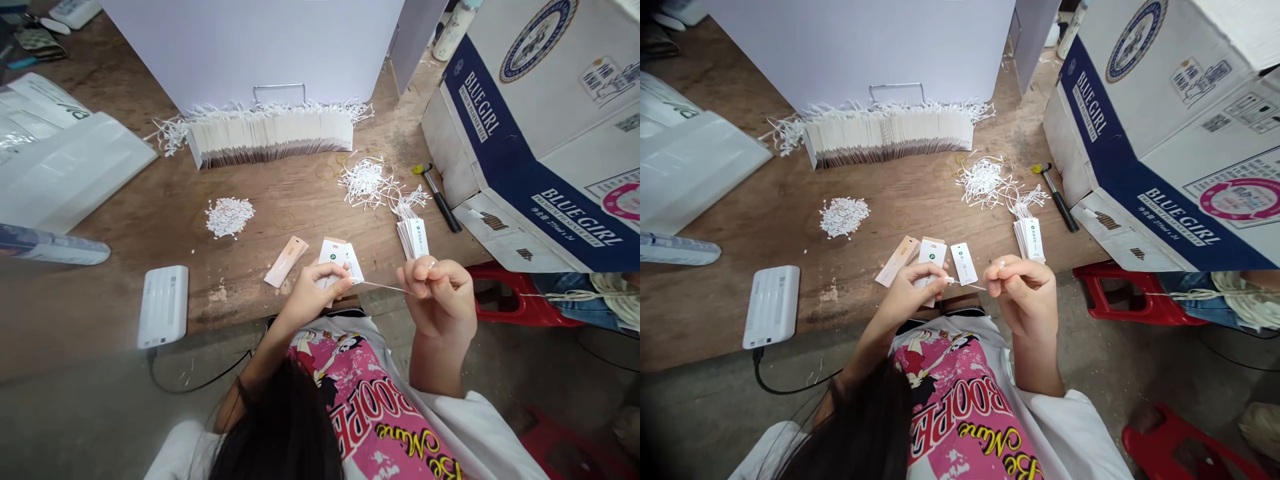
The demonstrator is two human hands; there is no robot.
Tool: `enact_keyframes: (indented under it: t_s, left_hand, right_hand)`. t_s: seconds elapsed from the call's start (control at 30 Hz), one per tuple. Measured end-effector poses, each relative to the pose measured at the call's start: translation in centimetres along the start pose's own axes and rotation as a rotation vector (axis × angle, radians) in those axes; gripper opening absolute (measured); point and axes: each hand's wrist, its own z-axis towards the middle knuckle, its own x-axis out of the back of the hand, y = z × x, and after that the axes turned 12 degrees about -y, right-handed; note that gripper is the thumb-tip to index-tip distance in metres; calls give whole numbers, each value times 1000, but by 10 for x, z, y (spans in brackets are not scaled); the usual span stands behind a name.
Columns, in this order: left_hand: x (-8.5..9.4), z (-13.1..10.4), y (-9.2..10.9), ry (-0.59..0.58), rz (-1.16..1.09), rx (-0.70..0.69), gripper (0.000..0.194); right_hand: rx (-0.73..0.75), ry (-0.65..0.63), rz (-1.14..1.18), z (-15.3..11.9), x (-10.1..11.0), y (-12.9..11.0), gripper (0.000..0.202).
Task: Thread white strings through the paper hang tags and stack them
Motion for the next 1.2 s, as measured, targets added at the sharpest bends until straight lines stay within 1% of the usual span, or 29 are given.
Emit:
enact_keyframes:
  t_s: [0.1,0.2,0.27,0.3,0.37,0.43,0.5,0.6,0.7,0.83,0.93,1.07,1.13,1.2]
  left_hand:
    - [1,-4,-7,2,52,-88,19]
    - [-2,-10,-13,65,8,-167,35]
    - [-5,-13,-14,129,19,-179,45]
    - [-7,-14,-14,153,52,-172,48]
    - [-11,-16,-13,175,163,-150,44]
    - [-14,-17,-13,181,313,-143,35]
    - [-15,-19,-15,184,456,-175,29]
    - [-17,-20,-19,170,609,-267,27]
    - [-18,-20,-22,140,704,-341,27]
    - [-16,-19,-20,83,725,-416,28]
    - [-10,-17,-17,18,720,-489,29]
    - [-1,-17,-17,-105,729,-570,33]
    - [0,-18,-18,-140,699,-564,35]
    - [0,-19,-20,-144,647,-532,35]
  right_hand:
    - [-45,59,9,-1,-3,3,9]
    - [-106,124,18,-3,-8,11,12]
    - [-185,151,41,-3,-13,20,11]
    - [-228,157,65,-4,-17,25,12]
    - [-307,164,126,-4,-23,35,18]
    - [-369,171,180,-4,-28,43,29]
    - [-405,172,212,-5,-31,47,34]
    - [-424,167,235,-8,-33,49,34]
    - [-431,167,244,-10,-32,48,35]
    - [-405,164,241,-12,-29,47,34]
    - [-396,98,177,-15,-22,47,31]
    - [-390,-27,-35,-20,-13,42,14]
    - [-333,-27,-202,-22,-13,37,12]
    - [-224,-8,-392,-23,-13,33,13]
